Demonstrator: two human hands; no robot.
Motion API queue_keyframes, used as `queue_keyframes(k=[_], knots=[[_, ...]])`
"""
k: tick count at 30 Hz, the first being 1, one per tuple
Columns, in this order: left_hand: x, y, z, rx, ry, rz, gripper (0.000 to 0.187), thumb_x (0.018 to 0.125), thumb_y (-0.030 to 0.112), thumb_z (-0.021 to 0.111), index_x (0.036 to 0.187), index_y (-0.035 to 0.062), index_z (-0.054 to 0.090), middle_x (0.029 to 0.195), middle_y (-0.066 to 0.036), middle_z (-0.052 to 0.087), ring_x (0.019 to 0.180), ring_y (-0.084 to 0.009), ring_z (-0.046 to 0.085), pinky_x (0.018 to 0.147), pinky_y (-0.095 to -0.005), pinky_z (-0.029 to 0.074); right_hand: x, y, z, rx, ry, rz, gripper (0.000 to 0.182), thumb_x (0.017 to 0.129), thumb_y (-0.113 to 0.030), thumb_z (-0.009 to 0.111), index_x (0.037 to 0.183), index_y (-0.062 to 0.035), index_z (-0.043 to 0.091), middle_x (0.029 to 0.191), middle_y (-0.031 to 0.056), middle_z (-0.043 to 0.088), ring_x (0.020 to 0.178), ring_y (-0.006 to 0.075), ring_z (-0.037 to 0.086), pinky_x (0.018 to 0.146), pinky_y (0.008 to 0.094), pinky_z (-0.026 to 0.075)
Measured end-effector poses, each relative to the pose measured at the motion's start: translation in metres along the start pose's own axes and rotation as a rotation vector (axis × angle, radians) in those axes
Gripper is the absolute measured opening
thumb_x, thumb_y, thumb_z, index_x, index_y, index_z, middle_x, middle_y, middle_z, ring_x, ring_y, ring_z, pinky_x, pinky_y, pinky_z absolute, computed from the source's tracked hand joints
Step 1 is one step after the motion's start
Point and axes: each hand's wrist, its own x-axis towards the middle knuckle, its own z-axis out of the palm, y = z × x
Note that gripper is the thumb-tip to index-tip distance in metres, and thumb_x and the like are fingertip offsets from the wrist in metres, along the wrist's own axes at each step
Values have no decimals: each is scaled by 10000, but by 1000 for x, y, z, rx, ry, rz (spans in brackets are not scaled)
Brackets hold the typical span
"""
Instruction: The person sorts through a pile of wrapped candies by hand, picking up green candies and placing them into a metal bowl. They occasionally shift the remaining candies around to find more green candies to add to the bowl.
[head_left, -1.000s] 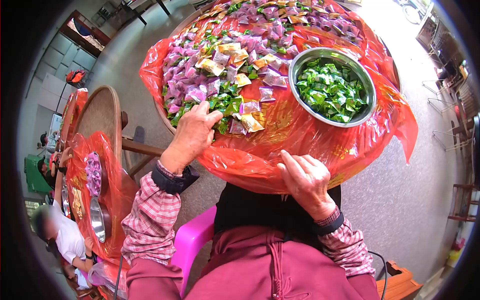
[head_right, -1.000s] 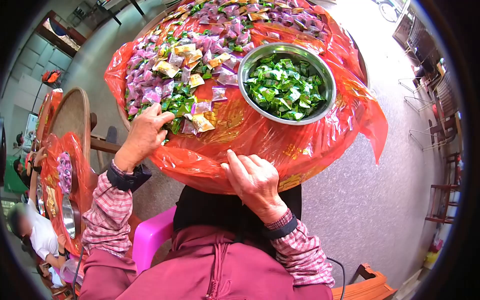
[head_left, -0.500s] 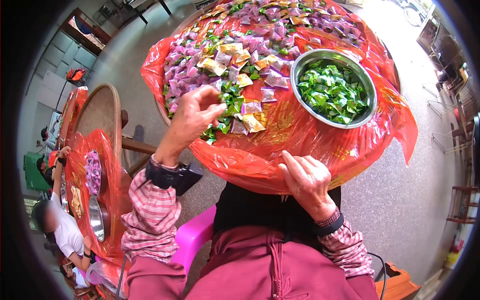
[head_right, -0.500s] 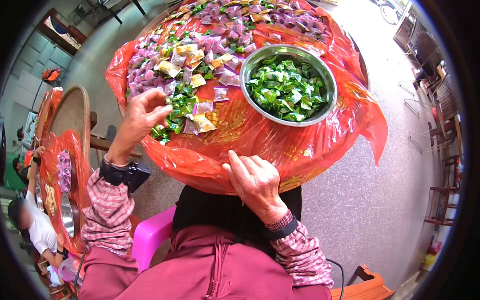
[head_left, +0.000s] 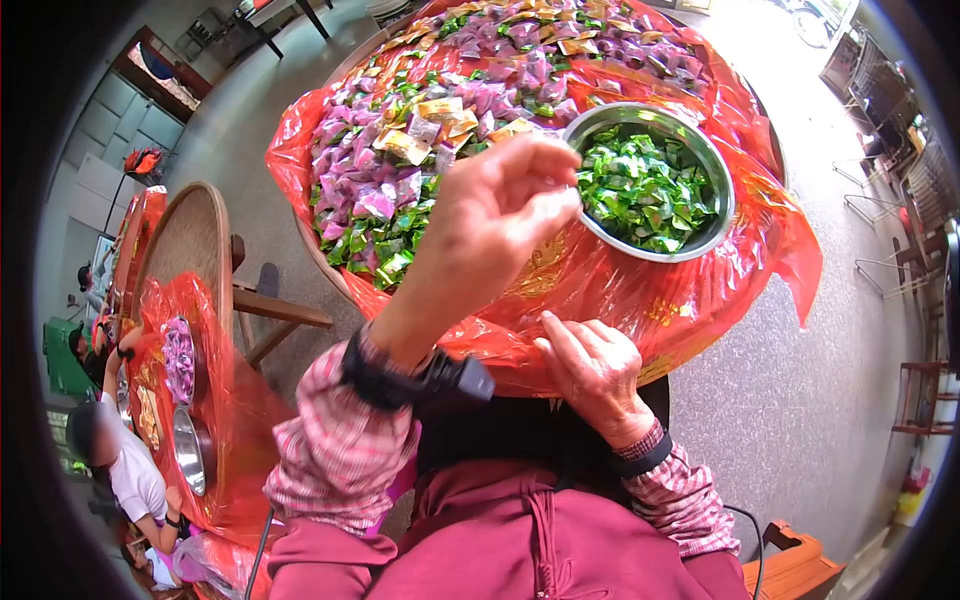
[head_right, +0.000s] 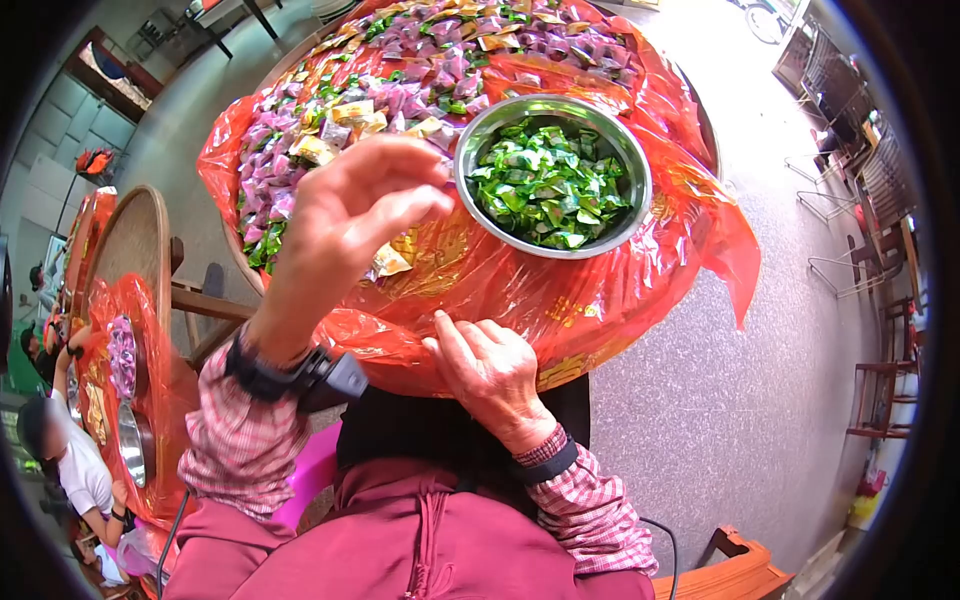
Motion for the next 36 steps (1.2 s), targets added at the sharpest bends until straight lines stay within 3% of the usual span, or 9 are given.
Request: queue_keyframes(k=[3, 7, 9, 12, 17, 25, 31, 33, 36], knots=[[-40, 41, 4, 114, -187, 16, 214, 958, 8, 645, 1161, -53, 675, 1099, -128, 703, 964, -203, 695, 866, -338, 562, -3, 2, 3, -10, 22, -24, 350, 853, -117, 787, 1152, 31, 681, 845, 86, 679, 693, 233, 646, 626, 345, 537], [-80, 73, 28, 90, -582, 485, 265, 965, 61, 614, 1191, -54, 690, 1182, -200, 695, 958, -332, 698, 872, -412, 559, -2, 1, 4, 5, 25, -17, 347, 853, -124, 792, 1143, 32, 682, 835, 84, 673, 690, 227, 640, 617, 346, 527], [-104, 53, 68, -202, -288, 760, 284, 943, 126, 699, 1174, -40, 693, 1118, -197, 678, 887, -319, 695, 715, -389, 538, 0, 0, 3, -19, 20, -26, 340, 853, -125, 795, 1136, 28, 685, 830, 78, 670, 688, 225, 639, 612, 346, 524], [-111, 74, 74, -211, -392, 745, 214, 930, 119, 678, 1070, -44, 673, 946, -135, 619, 710, -245, 599, 603, -367, 455, 1, -2, 1, -23, 16, -15, 327, 855, -120, 793, 1130, 24, 690, 832, 74, 671, 690, 223, 642, 610, 347, 523], [-128, 85, 75, -223, -398, 742, 177, 948, 71, 630, 1070, -52, 666, 965, -154, 626, 698, -243, 594, 598, -362, 448, 0, -1, 3, -21, 30, -27, 322, 845, -103, 800, 1118, 32, 693, 843, 88, 687, 699, 237, 659, 626, 351, 532], [-129, 82, 80, -297, -3, 810, 175, 937, 121, 645, 922, -46, 691, 972, -197, 668, 672, -268, 591, 610, -372, 448, 0, -3, 1, -26, 7, -12, 316, 840, -94, 803, 1110, 34, 697, 844, 93, 691, 701, 243, 664, 626, 352, 534], [-124, 99, 86, -316, -76, 719, 178, 942, 160, 632, 881, -3, 669, 852, -101, 614, 666, -230, 543, 621, -366, 429, 1, -2, 3, -26, 27, -27, 321, 840, -93, 802, 1117, 33, 698, 839, 90, 689, 688, 242, 656, 614, 351, 528], [-127, 109, 77, -350, -455, 482, 179, 925, 171, 635, 884, -1, 662, 852, -97, 612, 666, -228, 542, 617, -364, 426, 1, -2, 3, -49, 17, -22, 325, 842, -96, 802, 1122, 32, 697, 840, 87, 687, 691, 241, 656, 614, 353, 527], [-121, 93, 90, -255, -176, 679, 181, 893, 156, 648, 860, -20, 670, 853, -122, 622, 676, -247, 566, 647, -385, 459, 0, -1, 2, -32, 11, -21, 327, 847, -102, 801, 1127, 30, 696, 847, 85, 689, 698, 238, 658, 618, 350, 527]])
